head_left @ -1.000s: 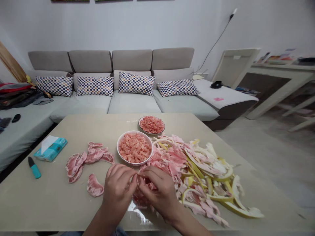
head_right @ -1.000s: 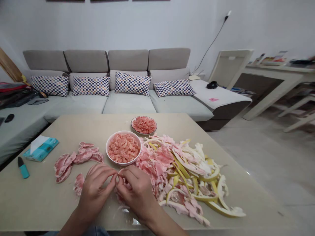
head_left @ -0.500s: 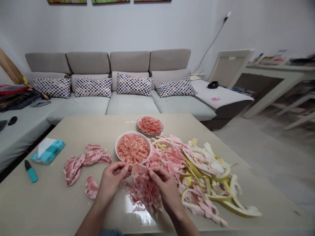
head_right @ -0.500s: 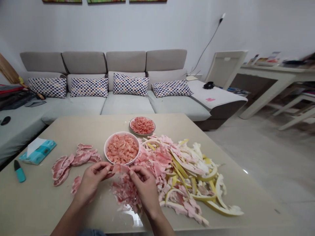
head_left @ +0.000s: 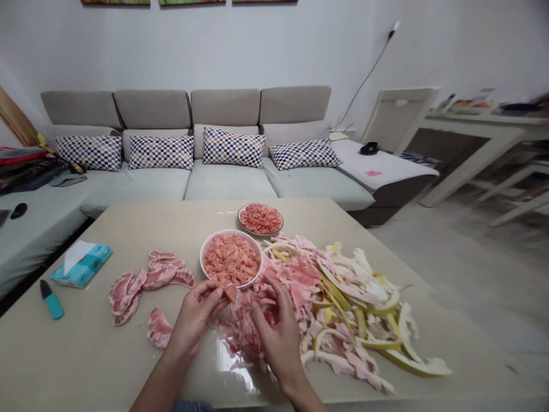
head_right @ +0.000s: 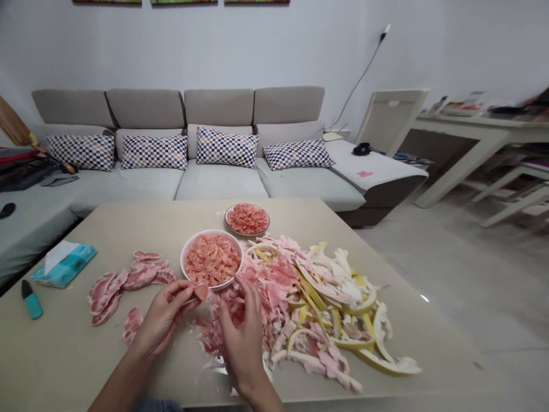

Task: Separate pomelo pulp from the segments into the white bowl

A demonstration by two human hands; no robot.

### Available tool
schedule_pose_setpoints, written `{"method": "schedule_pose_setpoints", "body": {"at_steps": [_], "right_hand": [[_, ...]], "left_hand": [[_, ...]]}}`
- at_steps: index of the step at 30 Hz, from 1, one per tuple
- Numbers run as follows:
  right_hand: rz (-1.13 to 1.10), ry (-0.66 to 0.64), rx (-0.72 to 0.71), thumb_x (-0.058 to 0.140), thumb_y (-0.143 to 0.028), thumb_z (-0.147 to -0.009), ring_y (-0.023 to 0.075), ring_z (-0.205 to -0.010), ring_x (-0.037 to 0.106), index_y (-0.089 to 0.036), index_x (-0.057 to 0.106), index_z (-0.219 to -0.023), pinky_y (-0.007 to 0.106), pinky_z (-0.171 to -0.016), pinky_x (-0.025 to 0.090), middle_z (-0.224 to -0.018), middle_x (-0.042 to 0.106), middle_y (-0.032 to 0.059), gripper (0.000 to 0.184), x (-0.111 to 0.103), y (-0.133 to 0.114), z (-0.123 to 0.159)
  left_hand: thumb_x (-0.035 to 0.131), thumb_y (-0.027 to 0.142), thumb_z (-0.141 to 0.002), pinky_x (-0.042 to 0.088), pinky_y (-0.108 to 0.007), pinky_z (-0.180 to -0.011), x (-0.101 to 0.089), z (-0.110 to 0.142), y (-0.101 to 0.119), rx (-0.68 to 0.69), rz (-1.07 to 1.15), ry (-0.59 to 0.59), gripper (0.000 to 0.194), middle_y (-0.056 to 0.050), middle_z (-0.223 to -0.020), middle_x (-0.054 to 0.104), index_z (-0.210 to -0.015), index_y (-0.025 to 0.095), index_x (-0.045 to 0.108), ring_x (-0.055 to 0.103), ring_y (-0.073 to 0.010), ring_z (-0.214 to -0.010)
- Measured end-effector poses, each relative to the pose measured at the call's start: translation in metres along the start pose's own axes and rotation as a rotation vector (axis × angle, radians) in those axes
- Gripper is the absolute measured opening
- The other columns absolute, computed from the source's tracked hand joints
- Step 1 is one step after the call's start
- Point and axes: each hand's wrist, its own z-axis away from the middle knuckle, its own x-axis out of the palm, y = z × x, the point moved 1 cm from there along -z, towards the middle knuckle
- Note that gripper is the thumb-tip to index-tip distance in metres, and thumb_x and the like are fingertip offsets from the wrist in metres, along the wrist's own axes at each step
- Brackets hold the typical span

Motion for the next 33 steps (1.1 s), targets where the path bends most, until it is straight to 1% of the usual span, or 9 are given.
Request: {"method": "schedule_pose_setpoints", "body": {"at_steps": [2,4,6,9,12,15,22,29,33], "right_hand": [[0.141,0.056,-0.173,0.062,-0.024,-0.084,0.0265,-0.106,0.056,-0.021,0.055,-0.12,0.044,-0.09,0.048,-0.117,0.058,0.0121,0.037,0.003,-0.004,0.01],[0.186,0.014,-0.296,0.063,-0.02,-0.084,0.0248,-0.1,0.057,-0.022,0.056,-0.113,0.04,-0.086,0.049,-0.106,0.06,0.0095,0.031,0.008,-0.007,0.018],[0.167,-0.058,-0.328,0.062,-0.018,-0.084,0.0213,-0.088,0.059,-0.023,0.055,-0.108,0.033,-0.076,0.051,-0.095,0.061,0.0062,0.026,0.013,-0.009,0.022],[0.147,-0.122,-0.246,0.063,-0.019,-0.084,0.0192,-0.081,0.061,-0.022,0.054,-0.106,0.029,-0.069,0.052,-0.092,0.063,0.0045,0.024,0.02,-0.009,0.021],[0.158,-0.119,-0.147,0.066,-0.023,-0.084,0.0192,-0.082,0.063,-0.021,0.057,-0.105,0.028,-0.07,0.051,-0.095,0.066,0.005,0.023,0.022,-0.007,0.017],[0.161,-0.103,-0.11,0.067,-0.027,-0.084,0.0186,-0.08,0.064,-0.02,0.061,-0.1,0.028,-0.07,0.051,-0.092,0.068,0.0045,0.018,0.02,-0.005,0.014],[0.134,-0.143,-0.084,0.061,-0.025,-0.088,0.0161,-0.076,0.066,-0.021,0.068,-0.092,0.025,-0.068,0.049,-0.088,0.072,0.002,0.008,0.008,-0.006,0.007],[0.026,-0.176,-0.024,0.059,-0.023,-0.088,0.0169,-0.077,0.069,-0.021,0.071,-0.087,0.022,-0.064,0.053,-0.088,0.074,0.0039,0.012,0.002,-0.009,0.002],[0.078,-0.151,-0.109,0.064,-0.021,-0.085,0.0176,-0.08,0.069,-0.02,0.069,-0.092,0.024,-0.068,0.054,-0.091,0.073,0.0047,0.009,0.003,-0.007,0.003]], "left_hand": [[0.078,0.034,-0.07,0.054,-0.029,-0.081,0.001,0.0,-0.001,0.014,-0.05,0.024,0.023,-0.003,-0.081,0.072,-0.082,0.016,0.071,0.068,-0.0164,-0.081],[0.078,0.032,-0.07,0.053,-0.026,-0.078,0.002,0.001,-0.001,0.028,-0.083,0.028,0.021,-0.002,-0.08,0.072,-0.082,0.016,0.072,0.067,-0.0154,-0.079],[0.077,0.03,-0.072,0.052,-0.024,-0.076,0.002,0.001,-0.001,0.045,-0.121,0.017,0.018,-0.003,-0.08,0.072,-0.081,0.015,0.072,0.066,-0.0153,-0.078],[0.074,0.03,-0.075,0.051,-0.024,-0.074,0.003,0.003,-0.001,0.066,-0.202,-0.016,0.017,-0.004,-0.079,0.073,-0.082,0.015,0.073,0.065,-0.0161,-0.078],[0.073,0.032,-0.074,0.05,-0.024,-0.072,0.004,0.004,-0.001,0.063,-0.25,-0.039,0.018,-0.004,-0.079,0.073,-0.082,0.015,0.073,0.065,-0.0168,-0.076],[0.074,0.032,-0.073,0.049,-0.024,-0.071,0.005,0.004,-0.001,0.06,-0.261,-0.054,0.017,-0.005,-0.078,0.073,-0.08,0.015,0.073,0.064,-0.017,-0.076],[0.071,0.031,-0.077,0.047,-0.022,-0.067,0.005,0.005,-0.005,-0.021,-0.244,-0.151,0.016,-0.002,-0.076,0.069,-0.08,0.016,0.069,0.061,-0.0135,-0.07],[0.07,0.029,-0.078,0.043,-0.019,-0.065,0.004,0.005,-0.006,-0.076,-0.16,-0.225,0.015,0.0,-0.075,0.065,-0.08,0.015,0.066,0.057,-0.0113,-0.069],[0.069,0.028,-0.079,0.043,-0.019,-0.067,0.005,0.007,-0.005,-0.045,-0.183,-0.219,0.014,-0.001,-0.079,0.066,-0.082,0.015,0.066,0.058,-0.0115,-0.072]]}}
